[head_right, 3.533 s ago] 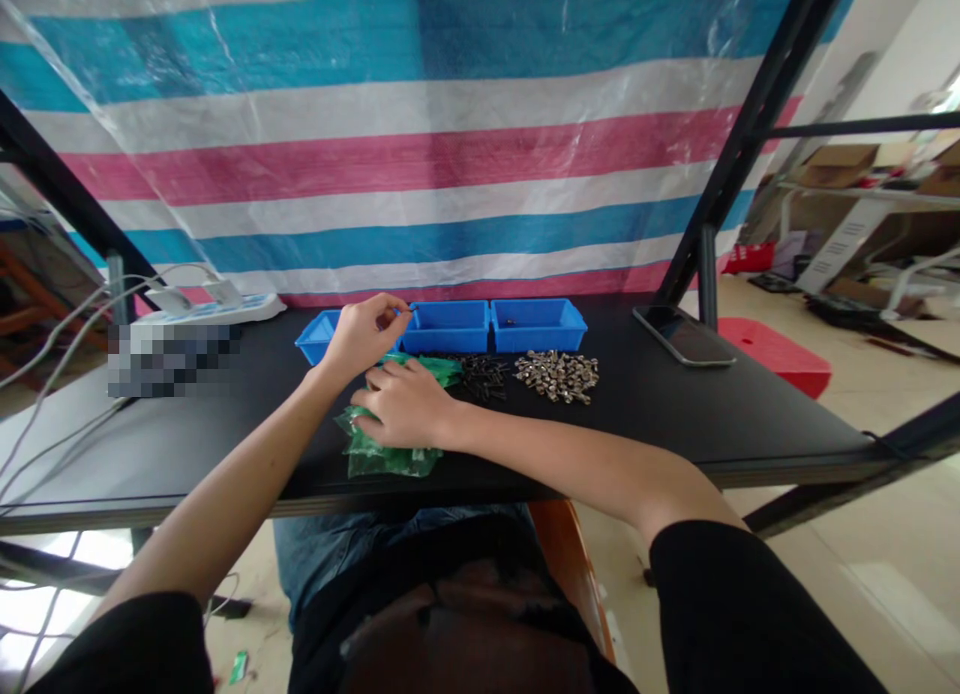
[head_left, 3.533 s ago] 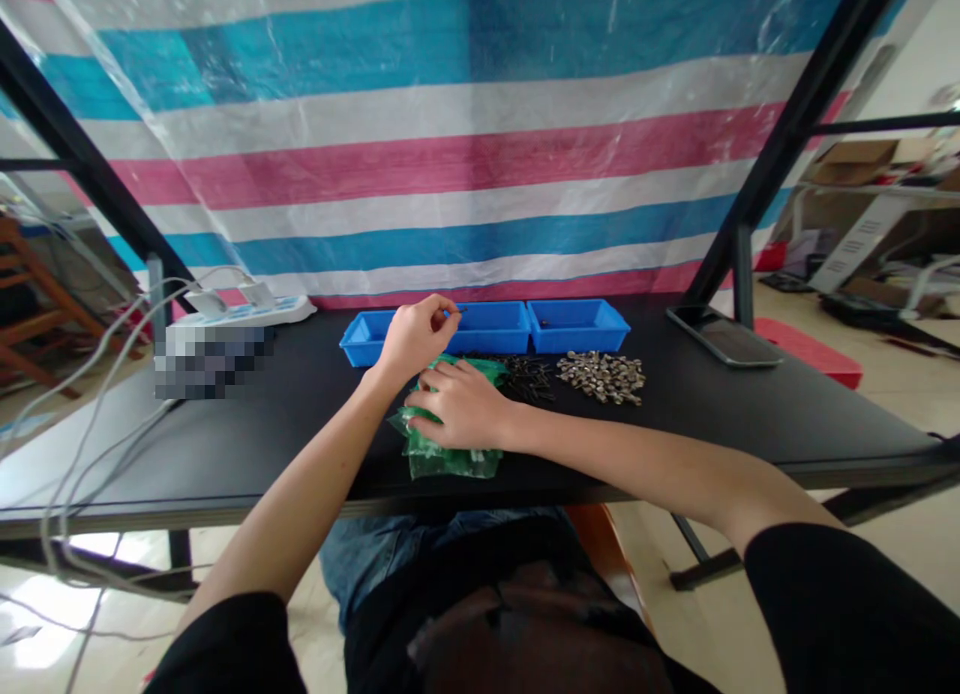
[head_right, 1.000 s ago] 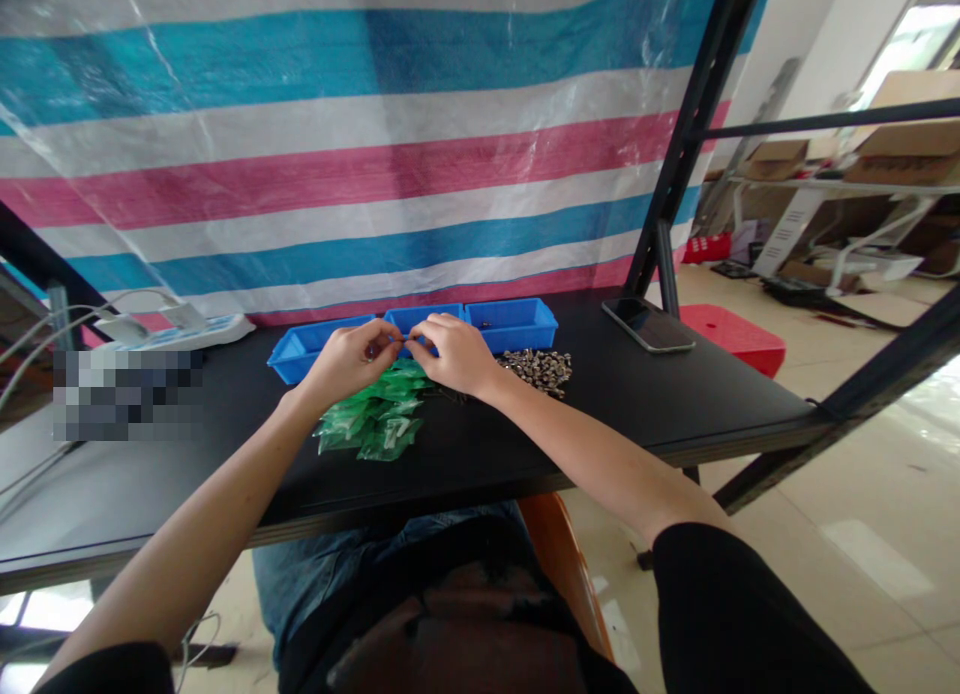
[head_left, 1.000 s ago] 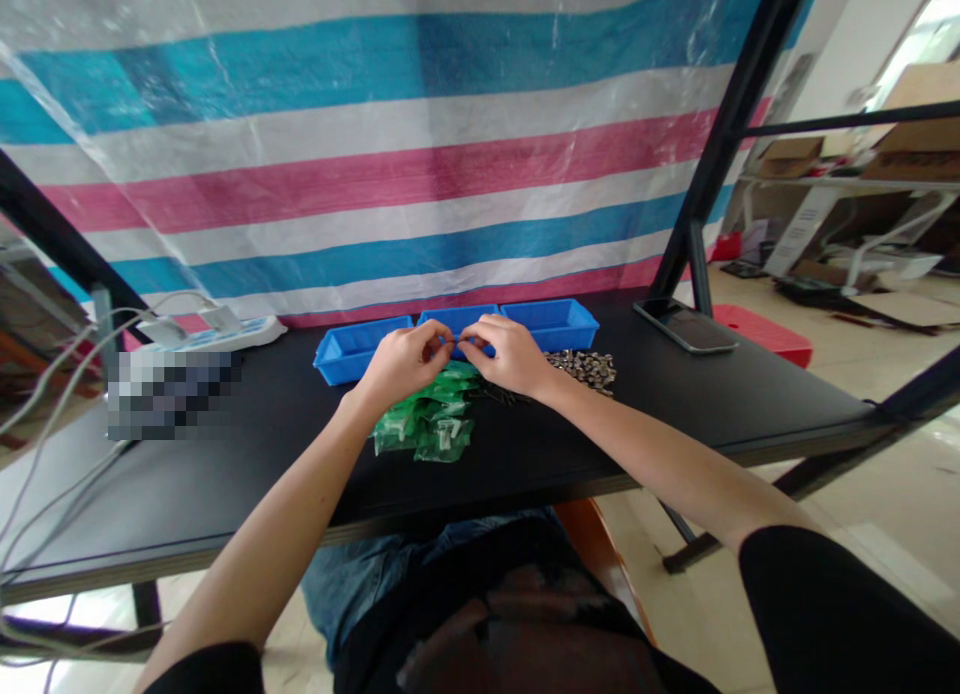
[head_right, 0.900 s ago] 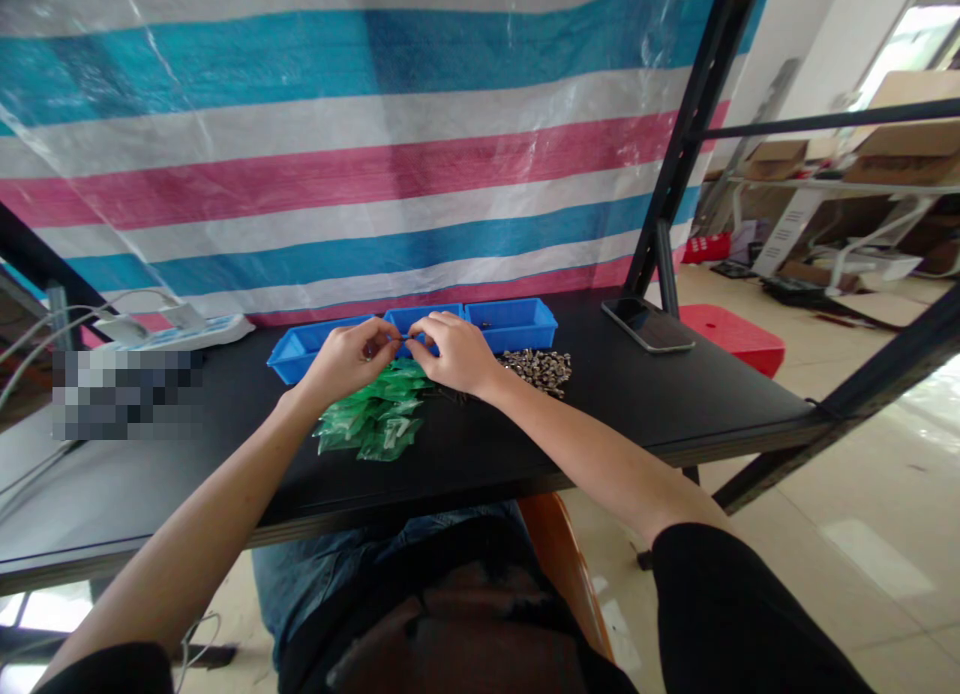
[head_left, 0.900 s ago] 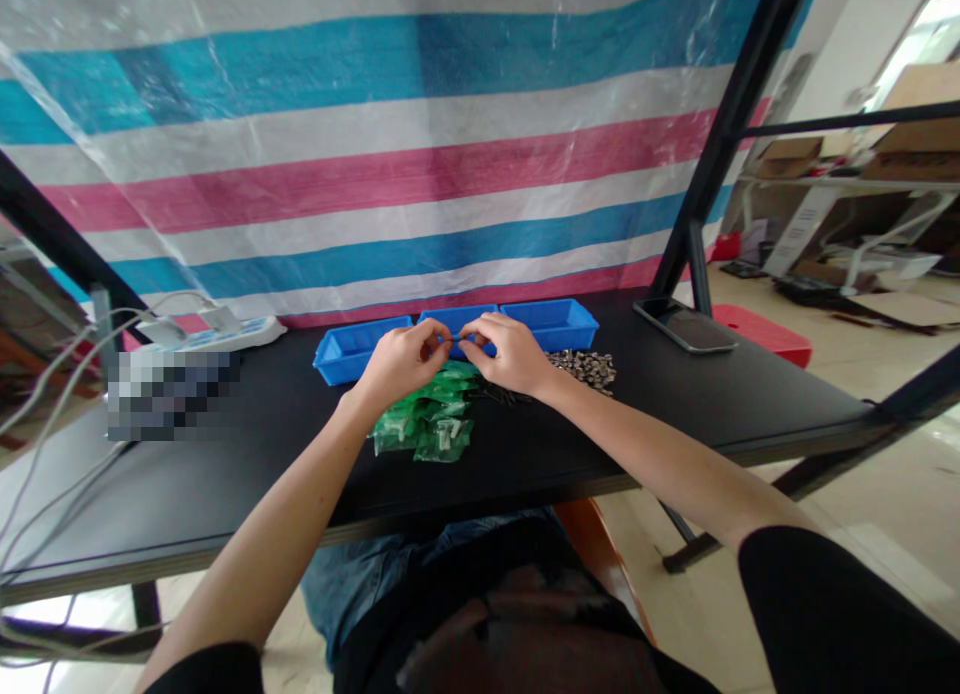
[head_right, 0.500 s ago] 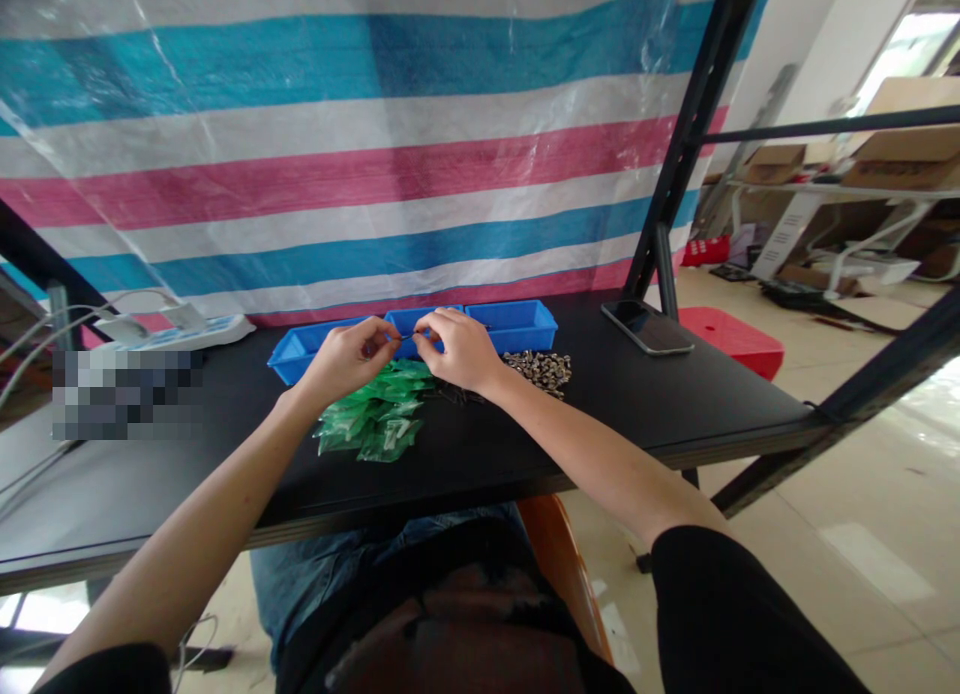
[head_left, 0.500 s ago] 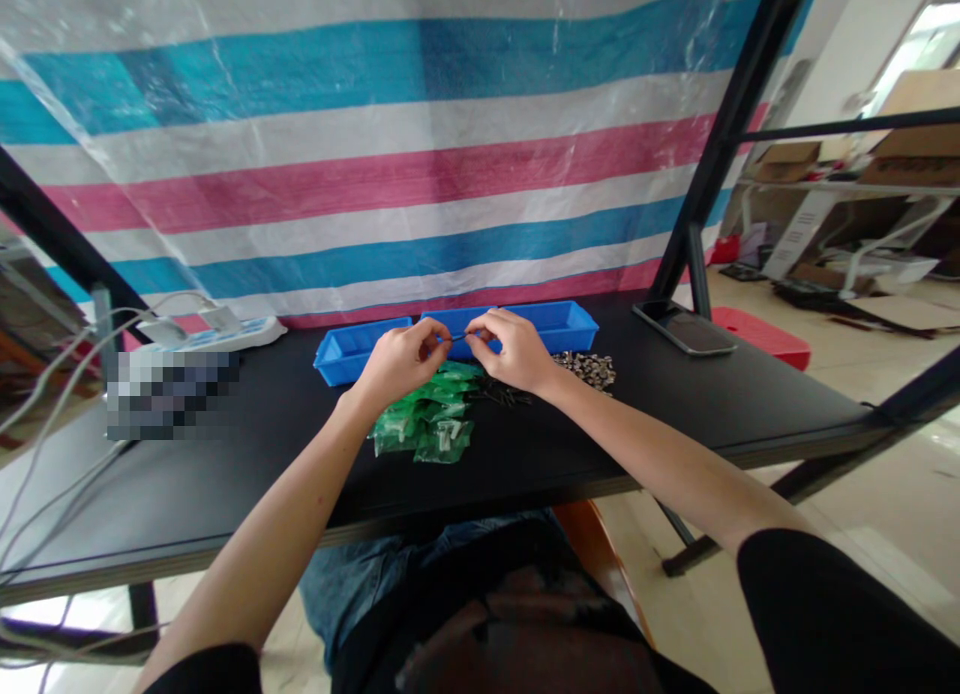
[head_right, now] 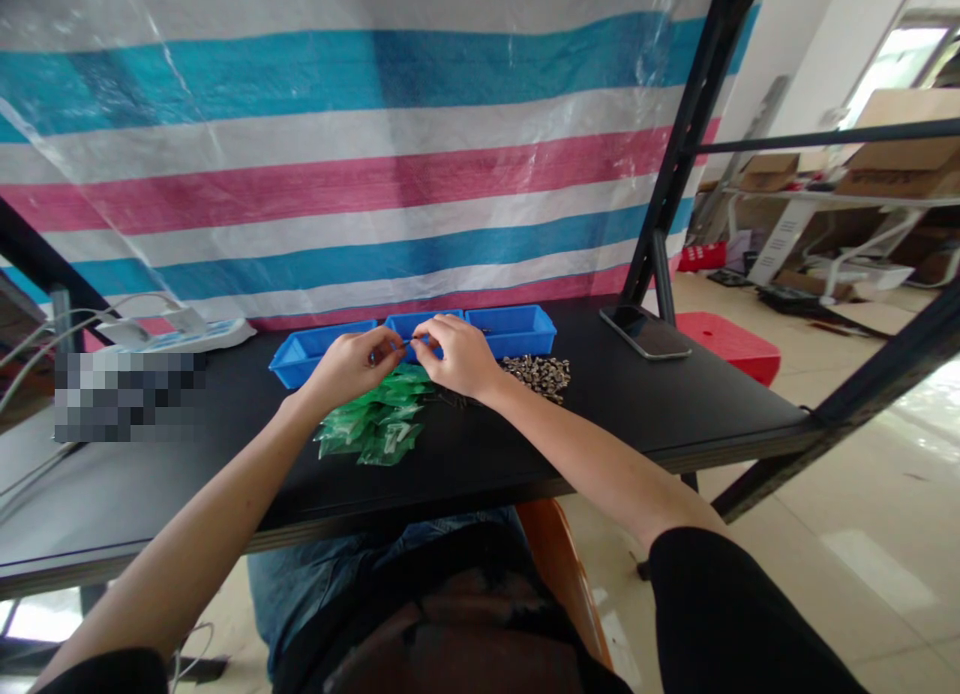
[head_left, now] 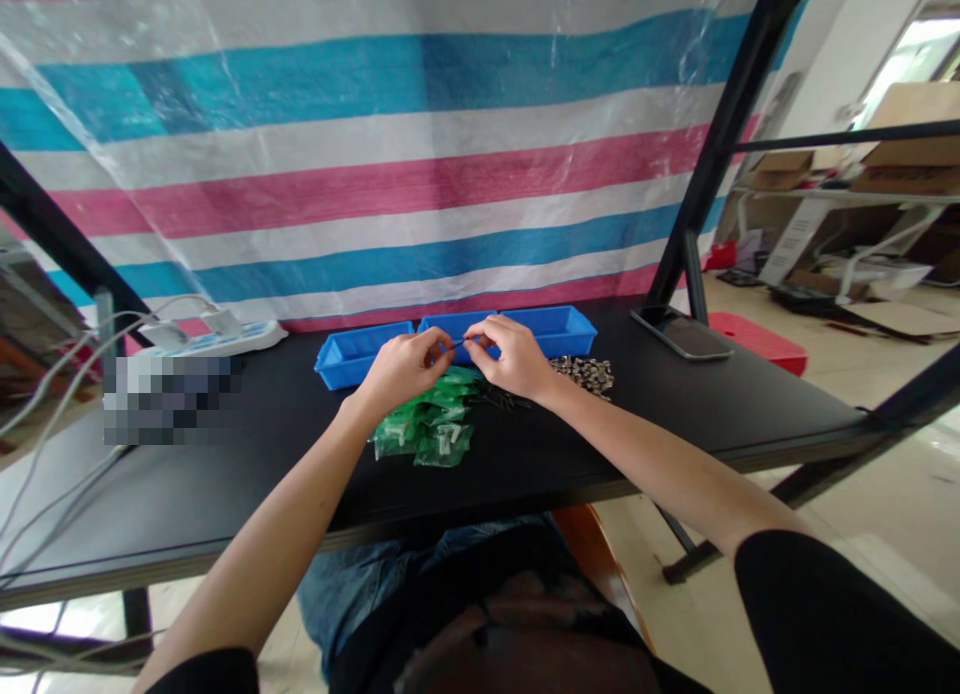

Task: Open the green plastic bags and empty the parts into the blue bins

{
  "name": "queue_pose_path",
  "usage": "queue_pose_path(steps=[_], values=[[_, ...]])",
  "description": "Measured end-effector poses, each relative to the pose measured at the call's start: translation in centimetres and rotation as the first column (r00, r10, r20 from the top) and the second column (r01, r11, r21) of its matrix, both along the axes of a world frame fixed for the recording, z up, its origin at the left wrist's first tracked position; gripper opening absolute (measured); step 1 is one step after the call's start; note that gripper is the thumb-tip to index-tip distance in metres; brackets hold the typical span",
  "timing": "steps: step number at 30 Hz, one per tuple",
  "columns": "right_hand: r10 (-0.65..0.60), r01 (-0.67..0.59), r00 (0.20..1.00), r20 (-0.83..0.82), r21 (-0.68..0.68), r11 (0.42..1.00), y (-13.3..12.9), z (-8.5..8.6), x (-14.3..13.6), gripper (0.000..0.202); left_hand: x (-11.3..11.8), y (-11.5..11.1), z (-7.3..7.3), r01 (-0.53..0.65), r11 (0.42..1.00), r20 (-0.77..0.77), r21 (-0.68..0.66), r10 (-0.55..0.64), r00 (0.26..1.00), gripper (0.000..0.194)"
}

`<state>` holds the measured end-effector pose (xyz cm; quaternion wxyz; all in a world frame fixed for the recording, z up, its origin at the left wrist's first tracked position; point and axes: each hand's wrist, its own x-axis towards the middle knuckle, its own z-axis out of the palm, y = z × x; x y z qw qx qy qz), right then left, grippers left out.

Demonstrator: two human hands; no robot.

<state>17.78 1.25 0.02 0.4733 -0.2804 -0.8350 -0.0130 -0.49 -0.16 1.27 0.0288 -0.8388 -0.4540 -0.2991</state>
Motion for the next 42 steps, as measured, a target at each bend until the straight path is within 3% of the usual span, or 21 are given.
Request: queue_pose_path(steps=[12, 30, 42], values=[[0.021, -0.021, 0.997, 0.078, -0.005, 1.000, -0.1, -0.2, -0.2, 0.012, 0.2, 0.0, -0.3, 0.030, 1.000, -0.015, -0.009, -0.030, 0.999, 0.015], [0.035, -0.036, 0.999, 0.027, 0.055, 0.998, -0.1, 0.8, 0.5, 0.010, 0.4, -0.2, -0.2, 0.036, 0.999, -0.011, -0.032, -0.036, 0.999, 0.016], [0.088, -0.086, 0.996, 0.020, -0.067, 0.994, -0.2, 0.3, 0.0, 0.009, 0.6, -0.3, -0.5, 0.061, 0.998, -0.057, -0.009, -0.061, 0.997, 0.013]])
